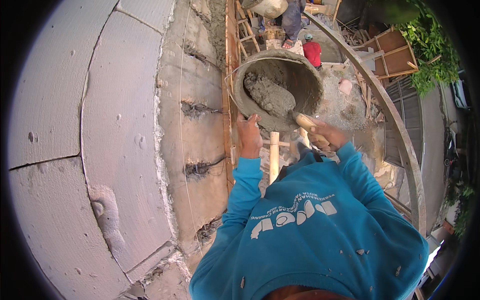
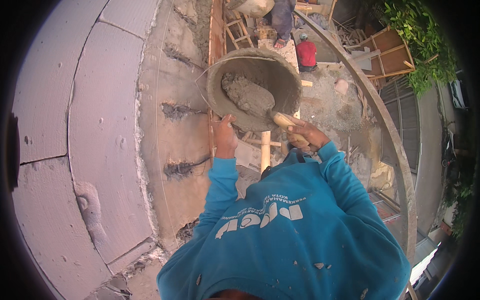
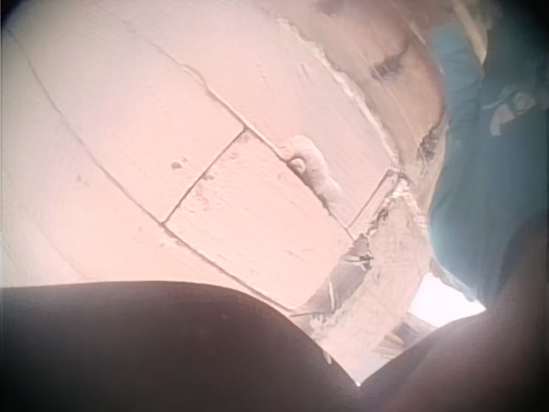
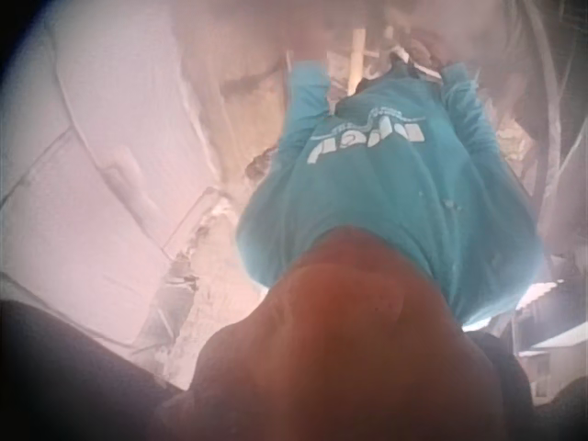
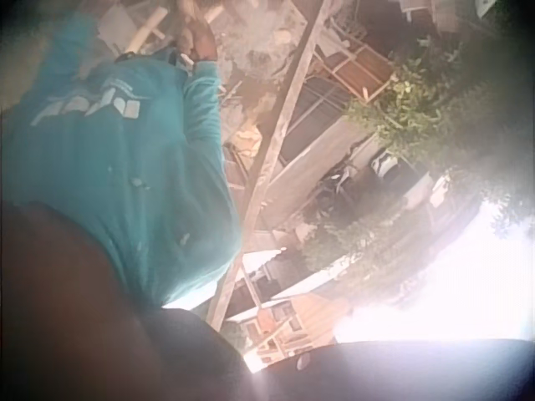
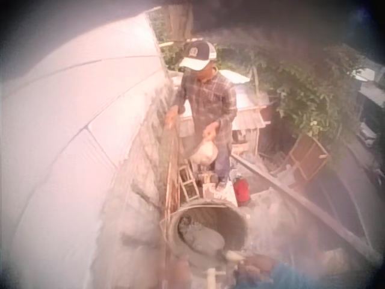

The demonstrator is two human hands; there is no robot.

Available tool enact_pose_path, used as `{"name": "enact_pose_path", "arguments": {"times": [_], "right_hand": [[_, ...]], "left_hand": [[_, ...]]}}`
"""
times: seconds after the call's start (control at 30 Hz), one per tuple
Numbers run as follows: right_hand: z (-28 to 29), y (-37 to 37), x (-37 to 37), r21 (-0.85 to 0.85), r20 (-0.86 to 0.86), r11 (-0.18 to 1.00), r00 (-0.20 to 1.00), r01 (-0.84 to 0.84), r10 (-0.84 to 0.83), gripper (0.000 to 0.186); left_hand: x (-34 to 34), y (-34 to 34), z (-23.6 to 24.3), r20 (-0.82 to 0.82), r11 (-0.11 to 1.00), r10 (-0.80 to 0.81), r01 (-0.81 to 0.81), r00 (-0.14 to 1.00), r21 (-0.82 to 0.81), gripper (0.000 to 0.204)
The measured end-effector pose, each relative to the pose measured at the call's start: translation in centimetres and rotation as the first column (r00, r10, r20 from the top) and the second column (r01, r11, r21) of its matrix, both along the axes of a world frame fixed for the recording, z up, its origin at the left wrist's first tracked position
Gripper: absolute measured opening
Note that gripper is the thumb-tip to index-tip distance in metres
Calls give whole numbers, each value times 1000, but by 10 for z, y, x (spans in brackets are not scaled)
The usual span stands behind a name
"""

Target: The person scoops wet cement from a bucket using a trowel and applies it to a curved wall surface, smoothing it in place. The worker repeatedly refills the trowel and spreads the material along the wall while standing on bamboo scaffolding.

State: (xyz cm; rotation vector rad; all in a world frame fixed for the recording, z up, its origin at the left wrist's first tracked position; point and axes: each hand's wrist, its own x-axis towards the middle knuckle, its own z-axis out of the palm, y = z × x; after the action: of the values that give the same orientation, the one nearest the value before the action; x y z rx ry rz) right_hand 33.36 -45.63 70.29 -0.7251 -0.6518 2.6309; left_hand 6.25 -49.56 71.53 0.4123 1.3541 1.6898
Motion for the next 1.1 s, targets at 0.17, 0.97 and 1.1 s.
{"name": "enact_pose_path", "arguments": {"times": [0.17,0.97,1.1], "right_hand": [[-5,-7,4,-203,-25,979,999,24,-30,60],[93,194,-312,470,331,881,916,47,-225,7],[104,190,-259,423,219,906,967,28,-132,15]], "left_hand": [[22,25,13,-106,974,108,-126,989,-187,43],[64,-8,-138,-59,899,155,-165,986,-405,90],[61,-20,-121,129,922,243,-187,962,-340,77]]}}
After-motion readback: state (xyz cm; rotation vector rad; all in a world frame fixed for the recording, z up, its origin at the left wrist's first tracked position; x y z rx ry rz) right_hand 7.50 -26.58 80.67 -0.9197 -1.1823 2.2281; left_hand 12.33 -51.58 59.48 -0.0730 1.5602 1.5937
